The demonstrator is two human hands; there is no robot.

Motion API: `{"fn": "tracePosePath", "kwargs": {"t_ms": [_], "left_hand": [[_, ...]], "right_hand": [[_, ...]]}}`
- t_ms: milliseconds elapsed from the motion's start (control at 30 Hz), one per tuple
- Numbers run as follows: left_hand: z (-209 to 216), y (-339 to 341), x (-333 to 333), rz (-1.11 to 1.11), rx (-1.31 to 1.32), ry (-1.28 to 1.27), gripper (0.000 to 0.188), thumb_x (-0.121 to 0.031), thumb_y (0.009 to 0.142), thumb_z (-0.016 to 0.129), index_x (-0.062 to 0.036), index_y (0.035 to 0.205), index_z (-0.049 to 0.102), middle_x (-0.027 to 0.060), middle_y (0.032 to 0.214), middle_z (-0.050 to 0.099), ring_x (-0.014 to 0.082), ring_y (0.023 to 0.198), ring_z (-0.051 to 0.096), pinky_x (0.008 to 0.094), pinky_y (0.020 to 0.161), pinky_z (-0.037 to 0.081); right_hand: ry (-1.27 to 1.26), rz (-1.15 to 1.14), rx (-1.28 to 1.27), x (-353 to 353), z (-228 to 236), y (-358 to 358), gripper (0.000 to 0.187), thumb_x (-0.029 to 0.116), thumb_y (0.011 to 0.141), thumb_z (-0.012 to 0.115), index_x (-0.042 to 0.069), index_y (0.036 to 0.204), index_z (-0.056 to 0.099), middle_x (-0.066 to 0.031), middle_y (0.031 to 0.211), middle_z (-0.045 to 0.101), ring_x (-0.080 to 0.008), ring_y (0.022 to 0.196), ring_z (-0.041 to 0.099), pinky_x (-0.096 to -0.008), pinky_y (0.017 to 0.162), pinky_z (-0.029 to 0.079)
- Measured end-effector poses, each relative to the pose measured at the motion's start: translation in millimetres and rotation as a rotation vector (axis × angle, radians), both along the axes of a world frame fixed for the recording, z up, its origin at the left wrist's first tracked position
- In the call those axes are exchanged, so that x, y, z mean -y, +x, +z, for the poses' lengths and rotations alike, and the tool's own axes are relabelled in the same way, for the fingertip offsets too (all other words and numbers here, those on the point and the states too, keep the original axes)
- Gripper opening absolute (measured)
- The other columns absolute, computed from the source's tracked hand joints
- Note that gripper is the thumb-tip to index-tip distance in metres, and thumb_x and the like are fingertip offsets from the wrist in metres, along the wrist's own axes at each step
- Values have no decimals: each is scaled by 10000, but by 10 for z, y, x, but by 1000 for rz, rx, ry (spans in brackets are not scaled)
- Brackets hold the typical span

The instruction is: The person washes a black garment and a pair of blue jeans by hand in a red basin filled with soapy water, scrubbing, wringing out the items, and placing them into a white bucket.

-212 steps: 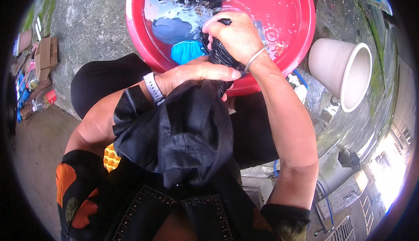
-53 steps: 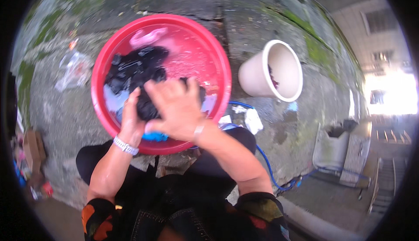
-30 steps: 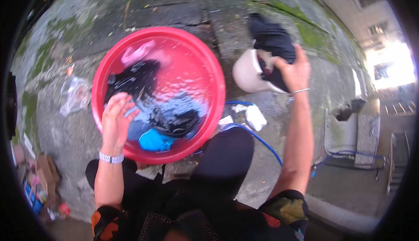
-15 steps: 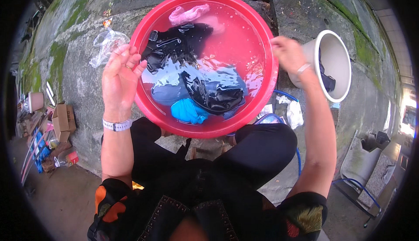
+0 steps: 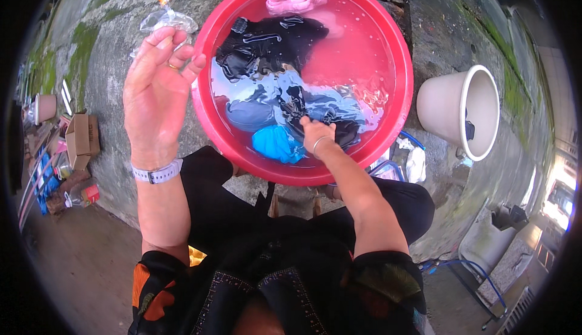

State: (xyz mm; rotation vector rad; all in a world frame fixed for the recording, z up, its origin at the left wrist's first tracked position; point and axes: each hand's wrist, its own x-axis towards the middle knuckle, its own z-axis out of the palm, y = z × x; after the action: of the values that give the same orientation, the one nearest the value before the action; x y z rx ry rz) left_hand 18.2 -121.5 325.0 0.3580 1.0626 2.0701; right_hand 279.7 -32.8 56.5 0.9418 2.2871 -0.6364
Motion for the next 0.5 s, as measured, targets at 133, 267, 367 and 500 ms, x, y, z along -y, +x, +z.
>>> {"fn": "tracePosePath", "kwargs": {"t_ms": [133, 267, 367, 500], "left_hand": [[18, -57, 87, 13, 19, 10, 177, -79, 935, 634, 5, 1090, 625, 105, 1018, 675, 180, 849, 663, 390, 836, 568], [9, -141, 154, 57, 7, 24, 169, -80, 935, 635, 11, 1077, 623, 102, 998, 675, 173, 826, 660, 377, 823, 567], [13, -170, 159, 79, -8, 7, 155, -78, 934, 634, 9, 1062, 621, 95, 972, 670, 165, 816, 656, 366, 810, 566], [-63, -223, 112, 52, -77, -104, 156, -91, 940, 621, -7, 1072, 620, 94, 1019, 647, 168, 835, 638, 384, 839, 547]], "right_hand": [[27, -34, -285, -741, 90, 16, 251, 152, 769, 565, 76, 926, 746, -211, 981, 707, -390, 962, 665, -427, 884, 533], [-30, -253, -545, -1516, 1202, 17, 214, 80, 725, 593, 32, 866, 748, -178, 866, 716, -281, 793, 692, -372, 784, 535], [-35, -290, -702, -1691, 1881, 90, 209, 24, 703, 573, -23, 843, 720, -129, 800, 676, -217, 764, 652, -320, 735, 499], [61, -266, -750, -1661, 2487, 215, 213, -2, 683, 553, -29, 832, 702, -99, 797, 618, -205, 787, 608, -317, 730, 470]]}}
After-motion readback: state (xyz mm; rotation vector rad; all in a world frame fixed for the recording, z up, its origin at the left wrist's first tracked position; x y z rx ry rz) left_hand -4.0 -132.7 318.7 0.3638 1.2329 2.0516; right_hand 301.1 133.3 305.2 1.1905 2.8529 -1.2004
